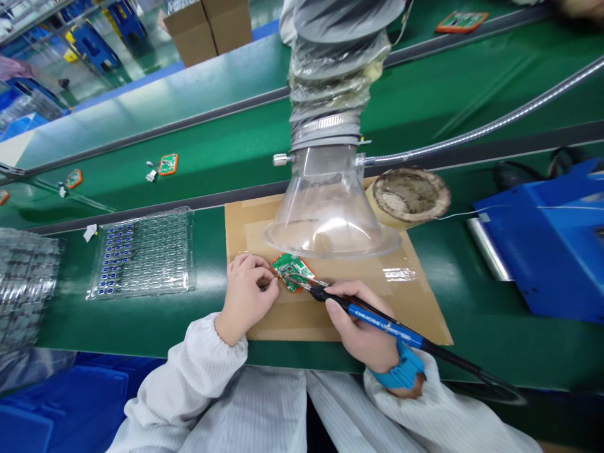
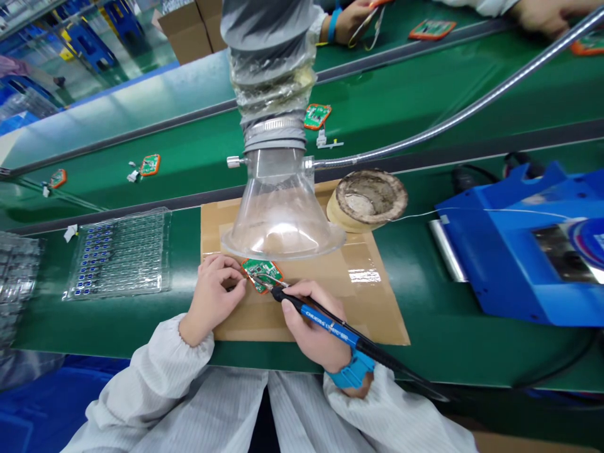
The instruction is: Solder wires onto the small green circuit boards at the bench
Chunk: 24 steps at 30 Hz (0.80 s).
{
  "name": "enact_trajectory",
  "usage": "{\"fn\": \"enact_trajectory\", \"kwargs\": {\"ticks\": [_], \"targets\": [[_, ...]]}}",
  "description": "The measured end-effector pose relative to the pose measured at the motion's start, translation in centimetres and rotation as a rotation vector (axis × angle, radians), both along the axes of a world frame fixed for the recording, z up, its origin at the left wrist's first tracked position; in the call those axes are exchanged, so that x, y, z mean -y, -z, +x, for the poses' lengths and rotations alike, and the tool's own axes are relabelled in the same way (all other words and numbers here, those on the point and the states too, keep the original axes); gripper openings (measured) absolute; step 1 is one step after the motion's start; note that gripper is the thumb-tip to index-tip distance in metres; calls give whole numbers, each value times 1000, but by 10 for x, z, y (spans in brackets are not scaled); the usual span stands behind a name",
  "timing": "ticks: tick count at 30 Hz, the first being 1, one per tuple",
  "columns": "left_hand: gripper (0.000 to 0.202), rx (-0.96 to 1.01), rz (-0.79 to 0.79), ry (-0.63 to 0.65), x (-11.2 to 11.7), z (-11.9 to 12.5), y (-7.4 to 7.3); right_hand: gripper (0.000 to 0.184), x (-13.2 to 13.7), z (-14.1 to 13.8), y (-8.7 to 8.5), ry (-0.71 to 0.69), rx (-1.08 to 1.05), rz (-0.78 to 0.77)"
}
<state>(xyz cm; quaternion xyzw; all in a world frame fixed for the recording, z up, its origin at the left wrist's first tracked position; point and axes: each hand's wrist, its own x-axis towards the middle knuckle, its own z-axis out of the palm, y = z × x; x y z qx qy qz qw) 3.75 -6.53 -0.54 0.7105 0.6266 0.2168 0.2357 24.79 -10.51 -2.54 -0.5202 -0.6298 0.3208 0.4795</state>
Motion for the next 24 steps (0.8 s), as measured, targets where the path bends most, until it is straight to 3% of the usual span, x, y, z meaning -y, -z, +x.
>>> {"fn": "enact_trajectory", "kwargs": {"ticks": [17, 24], "targets": [[21, -7, 9, 2, 0, 0, 0, 4, -1, 2, -2, -14, 8, -15], [22, -12, 2, -2, 0, 0, 0, 4, 4, 9, 4, 62, -66, -16]]}}
